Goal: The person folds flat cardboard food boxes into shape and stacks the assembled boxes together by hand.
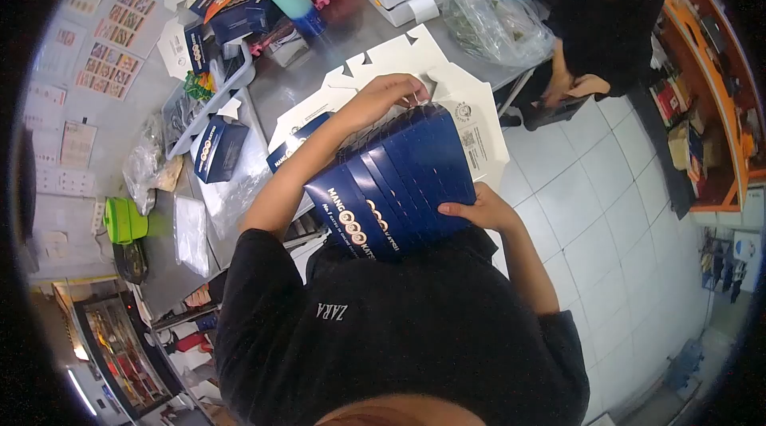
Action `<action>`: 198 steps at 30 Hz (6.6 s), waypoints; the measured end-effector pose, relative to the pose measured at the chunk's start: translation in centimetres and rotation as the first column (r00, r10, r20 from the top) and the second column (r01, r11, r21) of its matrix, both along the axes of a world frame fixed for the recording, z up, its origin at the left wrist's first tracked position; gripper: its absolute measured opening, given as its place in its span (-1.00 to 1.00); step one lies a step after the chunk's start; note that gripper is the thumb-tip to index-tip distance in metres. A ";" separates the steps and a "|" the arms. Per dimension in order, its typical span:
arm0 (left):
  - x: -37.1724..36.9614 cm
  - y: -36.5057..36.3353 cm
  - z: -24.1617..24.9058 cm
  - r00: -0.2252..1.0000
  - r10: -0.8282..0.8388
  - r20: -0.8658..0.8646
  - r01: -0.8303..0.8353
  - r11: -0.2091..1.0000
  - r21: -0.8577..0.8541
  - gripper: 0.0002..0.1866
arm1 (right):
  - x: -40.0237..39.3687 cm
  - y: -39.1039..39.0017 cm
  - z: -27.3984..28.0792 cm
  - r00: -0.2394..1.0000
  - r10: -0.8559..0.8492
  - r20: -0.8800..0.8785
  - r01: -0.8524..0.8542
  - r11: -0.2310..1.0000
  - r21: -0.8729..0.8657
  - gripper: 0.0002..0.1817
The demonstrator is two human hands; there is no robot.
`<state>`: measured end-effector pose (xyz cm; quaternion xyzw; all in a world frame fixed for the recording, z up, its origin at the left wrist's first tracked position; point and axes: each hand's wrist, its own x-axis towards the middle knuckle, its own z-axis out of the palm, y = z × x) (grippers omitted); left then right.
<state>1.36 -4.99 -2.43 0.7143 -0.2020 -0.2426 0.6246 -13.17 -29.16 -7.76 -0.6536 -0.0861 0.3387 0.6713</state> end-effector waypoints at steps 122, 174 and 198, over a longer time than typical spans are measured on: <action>-8.4 25.6 -10.6 0.649 0.682 -0.336 -0.737 0.674 -0.056 -0.73 | 17.2 6.1 0.0 0.940 0.168 -0.298 -0.144 0.984 0.102 -0.49; -12.5 24.0 -13.3 0.507 0.818 -0.273 -0.822 0.554 0.134 -0.64 | 8.3 14.7 -1.6 0.996 0.058 0.063 -0.044 0.977 -0.207 -0.43; 4.4 13.5 -5.4 0.989 -0.090 0.114 0.040 0.923 0.382 -0.53 | 6.4 12.6 1.8 0.998 0.051 0.037 -0.027 0.876 -0.482 -0.42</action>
